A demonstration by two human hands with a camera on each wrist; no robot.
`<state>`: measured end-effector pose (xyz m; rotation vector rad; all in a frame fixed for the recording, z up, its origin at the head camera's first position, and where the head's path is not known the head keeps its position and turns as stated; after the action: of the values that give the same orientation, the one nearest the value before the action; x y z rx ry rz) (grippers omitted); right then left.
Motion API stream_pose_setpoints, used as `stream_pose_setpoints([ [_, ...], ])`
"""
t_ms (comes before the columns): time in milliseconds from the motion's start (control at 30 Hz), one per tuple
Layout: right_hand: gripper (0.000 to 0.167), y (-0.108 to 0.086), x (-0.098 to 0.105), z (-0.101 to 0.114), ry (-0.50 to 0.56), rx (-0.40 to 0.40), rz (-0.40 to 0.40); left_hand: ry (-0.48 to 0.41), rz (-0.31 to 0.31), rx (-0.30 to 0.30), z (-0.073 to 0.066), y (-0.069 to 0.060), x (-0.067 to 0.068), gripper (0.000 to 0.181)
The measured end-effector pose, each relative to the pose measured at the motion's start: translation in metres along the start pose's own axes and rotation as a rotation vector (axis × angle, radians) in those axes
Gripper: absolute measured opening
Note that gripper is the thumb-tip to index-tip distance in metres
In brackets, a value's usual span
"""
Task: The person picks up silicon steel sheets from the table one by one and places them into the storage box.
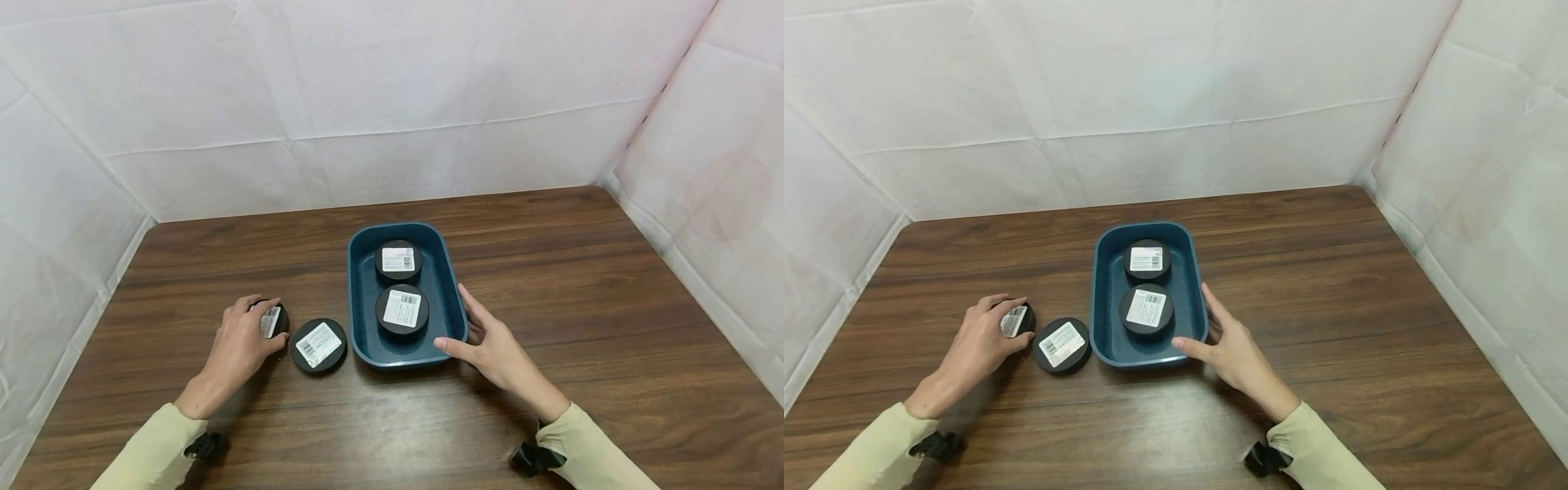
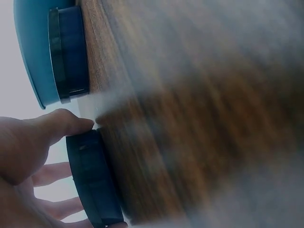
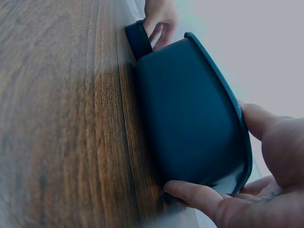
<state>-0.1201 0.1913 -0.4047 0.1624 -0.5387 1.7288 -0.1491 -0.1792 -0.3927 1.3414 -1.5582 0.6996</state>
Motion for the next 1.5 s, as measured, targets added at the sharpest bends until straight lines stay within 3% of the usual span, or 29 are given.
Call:
stream_pose_setpoints([
  [933,0.097,-0.002,0.002,0.003,0.006,0.001,0.007,-0.022,-0.021,0.01,-0.01,0.0,0.006,0.056],
  [1500,0.098,-0.001,0.001,0.002,0.003,-0.01,0.005,-0.005,-0.054,-0.044,-0.037,-0.002,0.015,0.056],
])
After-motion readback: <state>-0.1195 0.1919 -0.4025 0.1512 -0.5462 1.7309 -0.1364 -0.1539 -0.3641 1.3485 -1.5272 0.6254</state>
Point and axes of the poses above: each hand's wrist, its own y-axis towards the middle knuckle, its own x-axis out of the back of the hand, z = x × y, the point moved 2 cm from there along y, towards the middle knuckle, and after that the axes turned 9 degrees about -x, right-handed, at the moved point
